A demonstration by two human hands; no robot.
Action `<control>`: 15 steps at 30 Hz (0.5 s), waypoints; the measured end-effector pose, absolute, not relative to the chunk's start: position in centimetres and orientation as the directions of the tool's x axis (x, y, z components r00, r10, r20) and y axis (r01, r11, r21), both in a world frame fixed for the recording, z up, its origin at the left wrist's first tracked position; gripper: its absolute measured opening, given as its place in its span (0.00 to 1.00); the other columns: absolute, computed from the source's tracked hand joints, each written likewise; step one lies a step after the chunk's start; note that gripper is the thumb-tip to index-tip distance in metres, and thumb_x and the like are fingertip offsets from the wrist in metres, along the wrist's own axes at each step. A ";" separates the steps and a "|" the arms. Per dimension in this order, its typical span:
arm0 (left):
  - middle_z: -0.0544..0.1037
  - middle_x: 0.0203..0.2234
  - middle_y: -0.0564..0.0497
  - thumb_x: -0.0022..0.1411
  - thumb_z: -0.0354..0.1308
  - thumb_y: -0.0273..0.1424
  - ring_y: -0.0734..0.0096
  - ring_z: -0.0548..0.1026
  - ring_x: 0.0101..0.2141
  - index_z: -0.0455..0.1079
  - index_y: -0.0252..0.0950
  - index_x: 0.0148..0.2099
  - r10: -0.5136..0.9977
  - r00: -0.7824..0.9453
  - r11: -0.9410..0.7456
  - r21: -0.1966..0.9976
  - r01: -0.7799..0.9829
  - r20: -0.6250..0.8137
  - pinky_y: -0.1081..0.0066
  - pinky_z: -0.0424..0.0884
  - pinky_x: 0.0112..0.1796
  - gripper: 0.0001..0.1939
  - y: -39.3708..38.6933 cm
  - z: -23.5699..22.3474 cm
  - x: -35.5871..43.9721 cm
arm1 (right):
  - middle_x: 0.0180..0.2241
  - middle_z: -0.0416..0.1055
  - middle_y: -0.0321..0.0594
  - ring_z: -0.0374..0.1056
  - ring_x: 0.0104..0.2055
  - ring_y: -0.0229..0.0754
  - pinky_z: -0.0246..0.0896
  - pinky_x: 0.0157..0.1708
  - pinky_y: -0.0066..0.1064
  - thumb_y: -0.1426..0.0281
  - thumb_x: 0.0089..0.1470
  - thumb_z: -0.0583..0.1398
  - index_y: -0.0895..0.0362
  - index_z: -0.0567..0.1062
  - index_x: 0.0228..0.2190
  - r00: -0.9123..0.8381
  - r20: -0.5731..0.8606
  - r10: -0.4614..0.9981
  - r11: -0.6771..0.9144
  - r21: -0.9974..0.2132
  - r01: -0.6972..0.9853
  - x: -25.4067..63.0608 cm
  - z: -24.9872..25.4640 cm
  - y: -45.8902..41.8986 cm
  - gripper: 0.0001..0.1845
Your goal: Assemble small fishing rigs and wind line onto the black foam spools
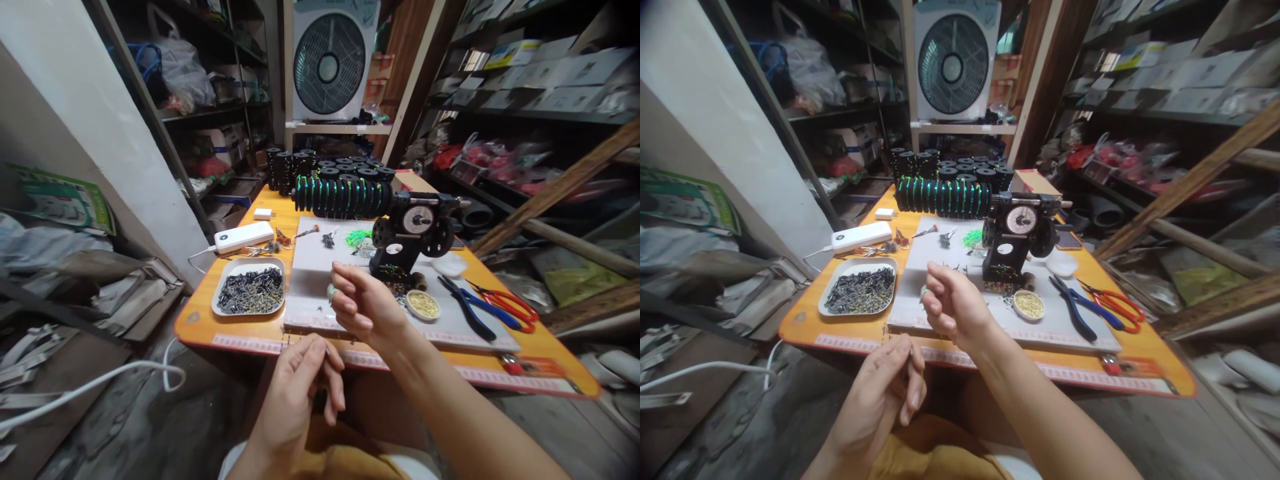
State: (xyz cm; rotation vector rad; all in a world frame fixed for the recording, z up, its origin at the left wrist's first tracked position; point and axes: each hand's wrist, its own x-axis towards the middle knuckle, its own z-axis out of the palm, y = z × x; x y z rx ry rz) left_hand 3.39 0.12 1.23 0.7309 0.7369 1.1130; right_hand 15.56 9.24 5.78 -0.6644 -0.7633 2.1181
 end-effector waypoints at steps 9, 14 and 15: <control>0.68 0.11 0.56 0.64 0.53 0.39 0.83 0.60 0.11 0.67 0.32 0.31 0.927 0.323 0.360 0.702 -0.614 -0.192 0.80 0.53 0.16 0.15 -1.2 0.1 3.0 | 0.09 0.61 0.28 0.43 0.05 0.24 0.34 0.04 0.16 0.59 0.47 0.63 0.57 0.58 0.16 -0.589 -0.220 0.777 -0.524 -0.745 -0.413 15.9 5.7 9.4 0.22; 0.70 0.11 0.54 0.64 0.53 0.40 0.82 0.62 0.11 0.66 0.32 0.29 0.907 0.366 0.404 0.668 -0.625 -0.207 0.80 0.55 0.16 0.17 -1.8 -0.3 2.6 | 0.09 0.60 0.27 0.42 0.05 0.24 0.33 0.04 0.16 0.58 0.47 0.62 0.56 0.58 0.17 -0.596 -0.230 0.769 -0.532 -0.747 -0.399 15.9 5.8 9.3 0.22; 0.70 0.11 0.54 0.64 0.53 0.40 0.82 0.63 0.11 0.66 0.32 0.29 0.907 0.364 0.406 0.665 -0.626 -0.211 0.80 0.56 0.16 0.17 -1.8 -0.3 2.6 | 0.09 0.60 0.27 0.42 0.05 0.24 0.33 0.04 0.16 0.58 0.47 0.62 0.56 0.58 0.17 -0.600 -0.229 0.767 -0.534 -0.746 -0.399 15.9 5.8 9.3 0.22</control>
